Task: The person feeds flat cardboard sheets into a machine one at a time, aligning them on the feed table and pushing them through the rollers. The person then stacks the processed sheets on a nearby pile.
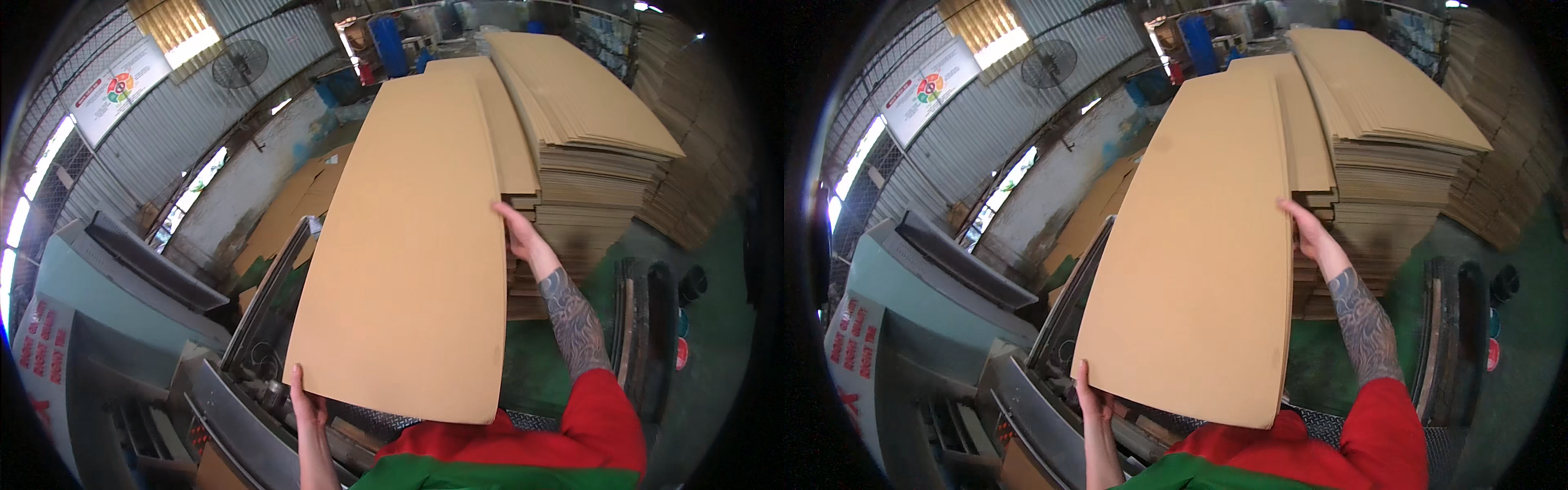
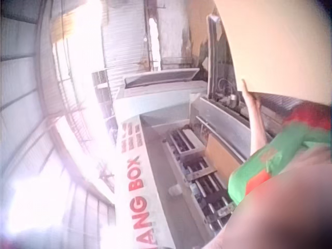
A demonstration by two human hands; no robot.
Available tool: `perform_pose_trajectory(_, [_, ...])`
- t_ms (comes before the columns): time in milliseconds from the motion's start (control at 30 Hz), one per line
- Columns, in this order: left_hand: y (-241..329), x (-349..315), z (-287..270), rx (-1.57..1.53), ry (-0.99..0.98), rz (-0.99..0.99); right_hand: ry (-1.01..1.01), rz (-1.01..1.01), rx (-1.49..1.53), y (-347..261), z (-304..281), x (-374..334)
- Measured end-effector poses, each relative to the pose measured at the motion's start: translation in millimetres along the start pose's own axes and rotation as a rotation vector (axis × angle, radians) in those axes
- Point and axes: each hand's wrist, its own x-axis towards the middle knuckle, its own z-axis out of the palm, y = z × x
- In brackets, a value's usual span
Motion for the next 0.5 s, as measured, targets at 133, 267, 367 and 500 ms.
perform_pose_trajectory(133, [-38, -1, -3, -0.167, -0.021, -0.053, -0.010, -0.093, -0.055, -31, 37, -14])
perform_pose_trajectory(267, [-98, -15, -2, -0.393, -0.125, -0.207, 0.218, -0.145, -0.620, -131, 99, -8])
perform_pose_trajectory(367, [-129, -14, -12, -0.633, -0.231, -0.217, 0.237, -0.054, -0.878, -182, 164, -23])
perform_pose_trajectory(500, [-138, -20, -25, -0.731, -0.232, -0.345, 0.306, -0.048, -1.086, -207, 241, -73])
